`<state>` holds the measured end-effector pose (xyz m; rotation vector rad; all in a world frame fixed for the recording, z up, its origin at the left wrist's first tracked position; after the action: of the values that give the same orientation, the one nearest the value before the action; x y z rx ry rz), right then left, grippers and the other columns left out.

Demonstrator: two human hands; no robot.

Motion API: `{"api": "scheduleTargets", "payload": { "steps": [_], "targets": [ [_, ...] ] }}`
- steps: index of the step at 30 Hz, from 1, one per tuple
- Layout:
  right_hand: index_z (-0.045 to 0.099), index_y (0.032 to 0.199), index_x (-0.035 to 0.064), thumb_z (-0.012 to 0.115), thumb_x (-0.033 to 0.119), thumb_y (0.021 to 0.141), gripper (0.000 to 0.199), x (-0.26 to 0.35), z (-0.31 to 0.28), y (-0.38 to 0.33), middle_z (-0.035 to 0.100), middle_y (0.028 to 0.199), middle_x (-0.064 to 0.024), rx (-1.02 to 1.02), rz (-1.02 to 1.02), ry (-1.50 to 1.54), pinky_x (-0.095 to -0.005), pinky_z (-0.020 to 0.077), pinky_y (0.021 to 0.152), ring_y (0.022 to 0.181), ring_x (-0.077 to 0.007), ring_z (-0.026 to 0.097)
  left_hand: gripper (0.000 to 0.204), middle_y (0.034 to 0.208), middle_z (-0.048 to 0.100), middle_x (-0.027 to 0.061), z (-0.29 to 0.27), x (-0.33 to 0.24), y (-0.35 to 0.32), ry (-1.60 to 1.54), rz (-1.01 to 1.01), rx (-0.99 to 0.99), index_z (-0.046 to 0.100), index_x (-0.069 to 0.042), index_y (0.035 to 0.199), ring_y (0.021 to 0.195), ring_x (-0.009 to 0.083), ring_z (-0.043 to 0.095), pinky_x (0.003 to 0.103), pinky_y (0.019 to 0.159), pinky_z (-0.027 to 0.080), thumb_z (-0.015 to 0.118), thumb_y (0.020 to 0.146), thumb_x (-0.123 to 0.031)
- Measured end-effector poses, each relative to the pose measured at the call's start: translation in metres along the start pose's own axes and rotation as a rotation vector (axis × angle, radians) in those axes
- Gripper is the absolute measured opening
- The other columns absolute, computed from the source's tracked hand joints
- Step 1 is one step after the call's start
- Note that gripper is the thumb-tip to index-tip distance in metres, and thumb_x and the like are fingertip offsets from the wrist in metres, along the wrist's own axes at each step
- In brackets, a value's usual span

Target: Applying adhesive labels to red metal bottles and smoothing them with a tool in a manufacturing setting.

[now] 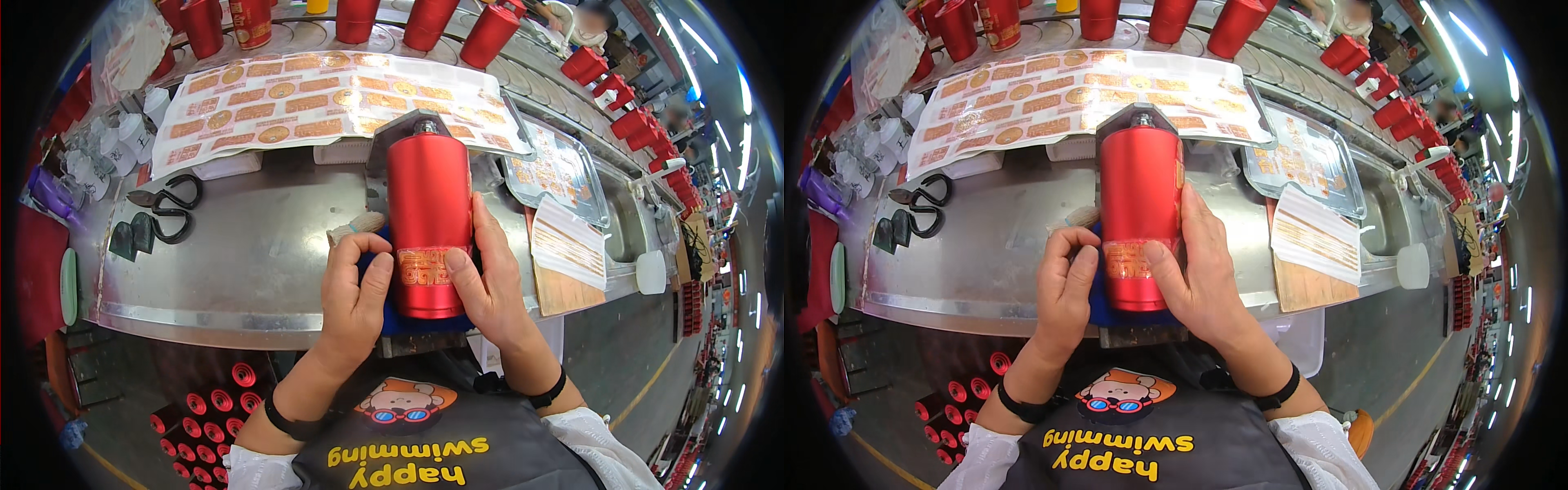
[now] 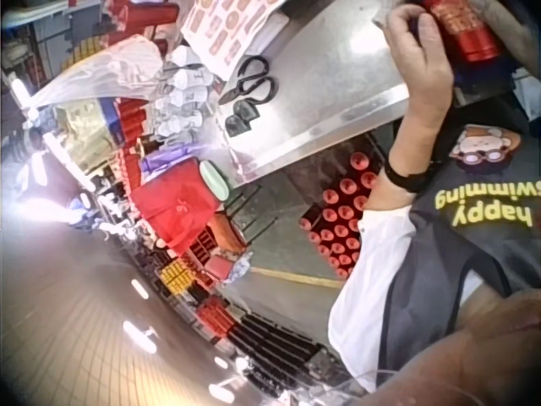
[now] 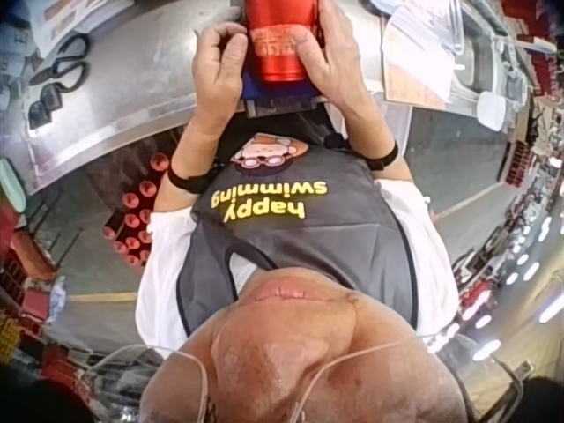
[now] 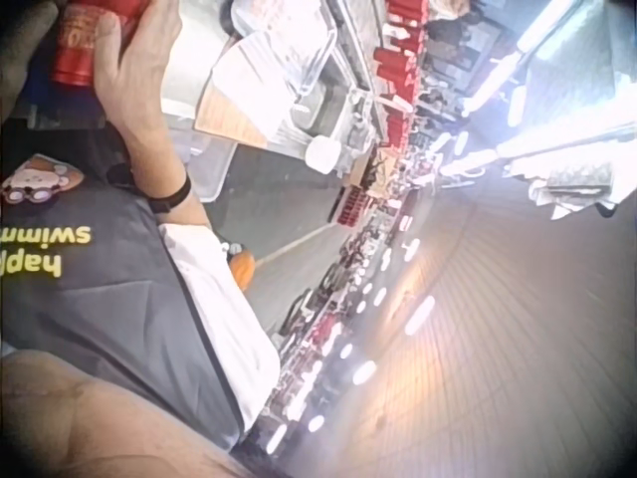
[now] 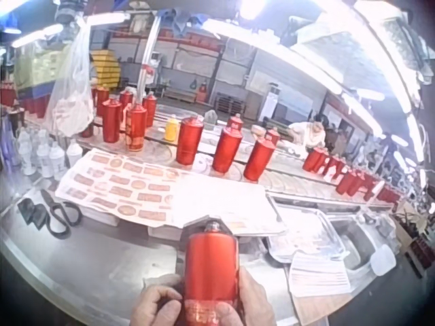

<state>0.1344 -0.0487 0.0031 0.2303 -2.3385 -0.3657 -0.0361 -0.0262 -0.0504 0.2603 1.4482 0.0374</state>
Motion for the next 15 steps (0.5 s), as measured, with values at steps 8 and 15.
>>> {"api": "scheduleTargets", "payload": {
  "steps": [8,15],
  "targets": [
    [0.026,0.141,-0.0133,0.055,0.023,0.092,0.067,0.003,-0.001,0.001,0.040,0.138,-0.0295,0.009,0.006,0.028,-0.0445,0.0306,0.106,0.126,-0.0405,0.040,0.037,0.111,0.055,0.0187,0.013,0.005,0.006,0.163,0.138,-0.057,0.046,0.004,0.117,0.103,0.0322,0.054,0.039,0.091,0.041,0.053,0.097,-0.026],
    [0.025,0.141,-0.0128,0.054,0.024,0.093,0.067,0.002,0.001,0.000,0.040,0.138,-0.0292,0.014,0.023,0.010,-0.0445,0.0301,0.107,0.126,-0.0399,0.040,0.039,0.112,0.055,0.0194,0.012,0.008,0.007,0.042,0.155,-0.044,0.046,0.004,0.120,0.104,0.0323,0.054,0.039,0.093,0.041,0.052,0.097,-0.027]
  ]
}}
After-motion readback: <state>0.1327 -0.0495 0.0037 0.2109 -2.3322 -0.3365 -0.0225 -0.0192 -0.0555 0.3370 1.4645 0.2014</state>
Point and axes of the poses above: each hand's wrist, its own y-axis towards the middle knuckle, its own z-axis out of the palm, x = y × z, the point moved 3 cm from there along y, towards the middle knuckle
